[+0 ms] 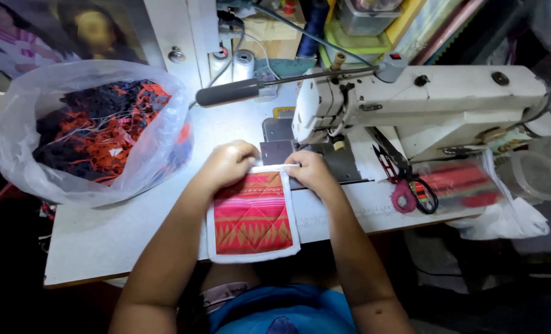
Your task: Sewing fabric pieces together using an industrial sewing machine and trimming them with scissors.
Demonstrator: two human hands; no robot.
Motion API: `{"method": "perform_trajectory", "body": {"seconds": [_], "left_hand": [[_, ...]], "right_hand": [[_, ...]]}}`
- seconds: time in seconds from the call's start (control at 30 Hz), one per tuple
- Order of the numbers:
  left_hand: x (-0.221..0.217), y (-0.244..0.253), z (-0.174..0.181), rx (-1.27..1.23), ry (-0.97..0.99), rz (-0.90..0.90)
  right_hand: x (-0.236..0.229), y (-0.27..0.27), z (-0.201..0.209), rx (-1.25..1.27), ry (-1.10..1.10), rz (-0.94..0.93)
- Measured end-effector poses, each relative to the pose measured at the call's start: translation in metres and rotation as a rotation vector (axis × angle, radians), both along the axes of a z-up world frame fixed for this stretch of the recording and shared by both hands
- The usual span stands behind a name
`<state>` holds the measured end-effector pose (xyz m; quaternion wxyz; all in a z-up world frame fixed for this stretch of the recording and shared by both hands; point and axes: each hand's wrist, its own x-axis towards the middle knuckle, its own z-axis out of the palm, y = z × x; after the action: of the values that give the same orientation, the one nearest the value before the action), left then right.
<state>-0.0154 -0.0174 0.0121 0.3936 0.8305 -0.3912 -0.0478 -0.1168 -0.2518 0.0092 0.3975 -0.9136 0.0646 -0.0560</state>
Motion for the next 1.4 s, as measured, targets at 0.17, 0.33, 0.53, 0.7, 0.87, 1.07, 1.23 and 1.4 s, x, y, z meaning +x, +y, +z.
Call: {"method": "perform_trajectory", "body": {"seconds": [0.17,0.33,0.53,0.7,0.87,1.07,1.23,1.4], "left_hand": [[0.017,0.016,-0.015,-0.105,-0.04,0.129],[0.004,0.019,-0.001,-0.033,-0.008,0.154],[-0.001,0.007,-0.016,0.348,-0.063,0.209],[-0.045,-0.052,-0.011,-0.077,-0.516,-0.185],[-0.055,-0.079,-0.049,0.051,-0.673,-0.093],[-0.051,-0.081,-0.045,0.109,-0.525,-0.06],[-0.053,-0.081,-0.042,0.208,-0.439,-0.038],[-0.053,-0.08,-0.038,0.227,-0.419,-0.022]], "right_hand": [[-0.02,-0.022,0.01,-0.009,0.1,-0.104],[-0.012,-0.039,-0.015,0.043,0.088,-0.146],[-0.01,-0.043,-0.027,0.048,0.064,-0.154],[0.005,-0.055,-0.055,0.12,-0.063,-0.035],[0.007,-0.056,-0.051,0.07,-0.062,-0.038],[0.004,-0.053,-0.052,0.059,-0.101,-0.078],[0.01,-0.058,-0.061,-0.052,-0.059,-0.128],[-0.011,-0.057,-0.04,-0.411,-0.275,0.057]]}}
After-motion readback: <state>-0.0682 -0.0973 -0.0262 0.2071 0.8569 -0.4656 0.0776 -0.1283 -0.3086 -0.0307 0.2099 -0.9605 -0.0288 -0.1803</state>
